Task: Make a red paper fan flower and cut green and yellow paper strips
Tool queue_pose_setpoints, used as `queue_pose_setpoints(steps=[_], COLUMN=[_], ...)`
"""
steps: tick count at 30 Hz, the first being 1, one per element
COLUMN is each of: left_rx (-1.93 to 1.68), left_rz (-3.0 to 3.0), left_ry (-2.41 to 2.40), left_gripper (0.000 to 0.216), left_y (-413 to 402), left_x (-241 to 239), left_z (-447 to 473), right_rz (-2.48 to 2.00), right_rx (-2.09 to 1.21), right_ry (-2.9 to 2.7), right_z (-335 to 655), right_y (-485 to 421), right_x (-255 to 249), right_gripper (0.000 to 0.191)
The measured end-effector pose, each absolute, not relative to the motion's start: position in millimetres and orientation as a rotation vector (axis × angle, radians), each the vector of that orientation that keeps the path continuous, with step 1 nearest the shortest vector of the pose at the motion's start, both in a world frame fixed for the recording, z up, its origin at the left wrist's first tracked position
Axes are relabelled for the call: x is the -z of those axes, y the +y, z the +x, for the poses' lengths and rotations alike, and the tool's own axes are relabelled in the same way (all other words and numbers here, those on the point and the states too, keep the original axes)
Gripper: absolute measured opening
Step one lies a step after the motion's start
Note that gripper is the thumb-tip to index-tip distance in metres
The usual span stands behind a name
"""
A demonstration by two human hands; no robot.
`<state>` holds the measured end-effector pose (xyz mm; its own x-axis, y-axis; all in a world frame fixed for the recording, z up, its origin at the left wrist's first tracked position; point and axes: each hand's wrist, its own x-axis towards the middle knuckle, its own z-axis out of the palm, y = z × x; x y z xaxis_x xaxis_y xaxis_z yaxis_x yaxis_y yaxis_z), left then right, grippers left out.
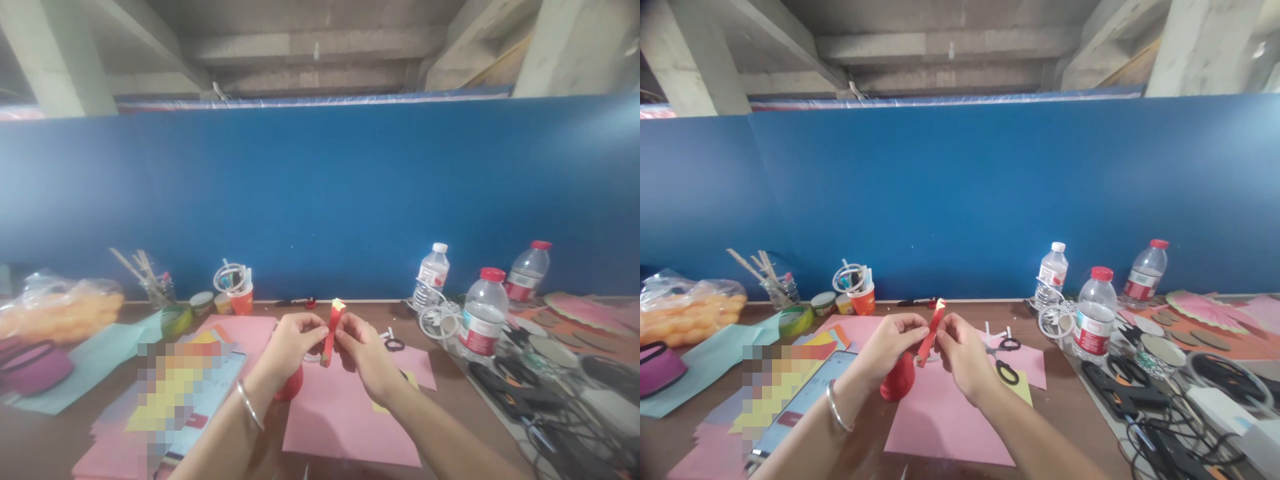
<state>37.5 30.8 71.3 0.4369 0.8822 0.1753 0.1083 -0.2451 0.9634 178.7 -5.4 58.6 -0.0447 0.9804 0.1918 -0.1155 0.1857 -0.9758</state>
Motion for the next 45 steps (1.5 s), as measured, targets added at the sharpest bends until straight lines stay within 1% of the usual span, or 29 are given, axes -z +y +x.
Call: queue_pose_setpoints(steps=[6, 12, 17, 22, 35, 40, 45], left_rx=[-0.899, -0.882, -1.089, -1.239, -1.098, -1.078, -1.119], left_rz=[1.681, 1.741, 2.04, 2.247, 2.343, 2.325, 2.248], left_ry=[0.874, 0.876, 0.966, 0.791, 0.719, 0.739, 0.806], left_gripper=[0.017, 0.018, 0.012, 0.013, 0.015, 0.014, 0.013], left_y=[31.4, 27.4, 24.9, 23.8, 23.5, 24.4, 24.3], left_x=[-71.2, -75.7, -79.8, -82.0, -84.9, -85.6, -84.2], left_z=[37.8, 39.3, 39.5, 40.4, 38.2, 37.2, 38.9], right_rz=[-1.024, -1.027, -0.954, -0.938, -0.962, -0.958, -0.948], right_rx=[-1.162, -1.171, -1.312, -1.377, -1.383, -1.392, -1.38], right_ry=[-1.186, -1.145, -1.056, -1.011, -0.959, -0.931, -0.937], right_z=[179.6, 180.2, 182.8, 184.6, 178.8, 177.2, 177.5], right_y=[-3.4, -2.2, -3.8, -6.4, -5.7, -5.6, -4.6], right_x=[-58.3, -59.7, -63.1, -67.1, -61.4, -58.3, -58.6], right_gripper=[0.008, 0.013, 0.017, 0.022, 0.022, 0.025, 0.023])
